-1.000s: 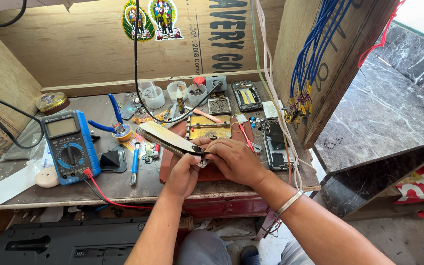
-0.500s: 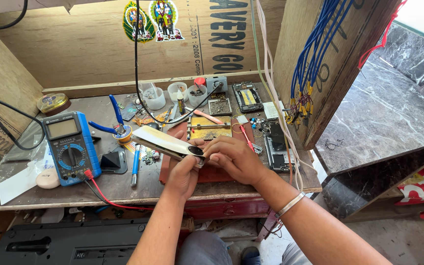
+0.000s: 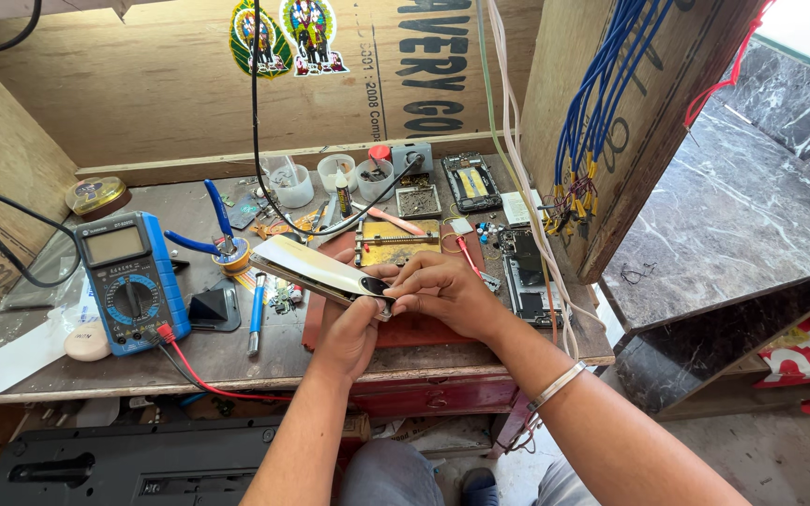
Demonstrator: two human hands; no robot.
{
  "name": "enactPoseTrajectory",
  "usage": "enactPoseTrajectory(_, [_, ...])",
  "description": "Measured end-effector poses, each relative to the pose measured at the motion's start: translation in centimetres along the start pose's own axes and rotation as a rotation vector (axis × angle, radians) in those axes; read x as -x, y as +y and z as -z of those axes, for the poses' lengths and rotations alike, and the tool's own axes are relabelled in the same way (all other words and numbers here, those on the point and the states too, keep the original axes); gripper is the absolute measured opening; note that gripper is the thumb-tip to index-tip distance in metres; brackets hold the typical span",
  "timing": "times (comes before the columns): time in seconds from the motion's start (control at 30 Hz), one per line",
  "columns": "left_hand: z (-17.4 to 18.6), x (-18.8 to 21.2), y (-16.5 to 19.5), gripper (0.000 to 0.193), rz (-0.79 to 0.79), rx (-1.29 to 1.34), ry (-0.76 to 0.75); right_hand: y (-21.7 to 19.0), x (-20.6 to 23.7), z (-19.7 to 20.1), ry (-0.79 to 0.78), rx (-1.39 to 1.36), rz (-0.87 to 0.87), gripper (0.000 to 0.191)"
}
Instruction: The person disassembles a smartphone, removes the back cover, and sprays a cleaning agent into the internal components. They then reassemble the device by aligning and snapping the back cover back into place.
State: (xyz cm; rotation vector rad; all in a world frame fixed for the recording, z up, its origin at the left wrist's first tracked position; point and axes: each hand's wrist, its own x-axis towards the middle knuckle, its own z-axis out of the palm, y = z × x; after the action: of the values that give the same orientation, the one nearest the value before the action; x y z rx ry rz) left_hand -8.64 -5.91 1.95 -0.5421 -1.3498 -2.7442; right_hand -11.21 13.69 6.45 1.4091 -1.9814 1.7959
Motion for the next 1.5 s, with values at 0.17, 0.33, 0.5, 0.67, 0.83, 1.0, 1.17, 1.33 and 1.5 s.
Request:
enactPoseTrajectory(0.17, [-0.6,-0.1,-0.4,0.078,-0.009,-0.007,0.015,-0.2,0.4,0.8,0.000,0.231,-0.015,0.010])
enactPoseTrajectory(0.33, [-1.4,-0.6,-0.1,0.076,-0.009,-0.028,0.082,-0.9,0.3,0.4,0.031,0.326,0.073,0.010])
enactPoseTrajectory(0.5, [-1.7,-0.8,0.3,0.076,0.001,-0.060,0.045,-1.3,0.4,-0.3,0.096,0.569,0.153,0.017])
enactPoseTrajectory(0.67, [-1.1,-0.7,1.1,0.075,0.060,0.032,-0.030,-1.6,0.2,-1.1,0.132,0.678,0.255,0.021])
enactPoseTrajectory(0.83, [-0.5,-0.8,1.6,0.076,0.102,0.084,-0.082,-1.7,0.1,-1.6,0.149,0.689,0.241,0.020])
enactPoseTrajectory(1.0, [-0.2,-0.9,1.8,0.075,0.113,0.085,-0.089,-1.6,0.1,-1.6,0.130,0.684,0.213,0.018])
enactPoseTrajectory(1.17, [-0.2,-0.9,1.7,0.075,0.112,0.101,-0.091,-1.8,0.0,-1.4,0.110,0.639,0.219,0.015])
enactPoseTrajectory(1.33, [0.2,-0.7,1.8,0.078,0.081,0.094,-0.071,-2.1,-0.4,-1.3,0.049,0.535,0.181,0.010])
enactPoseTrajectory(1.5, [0.5,-0.7,1.1,0.084,0.030,0.075,-0.099,-2.3,-0.8,-1.0,0.002,0.451,0.160,0.006])
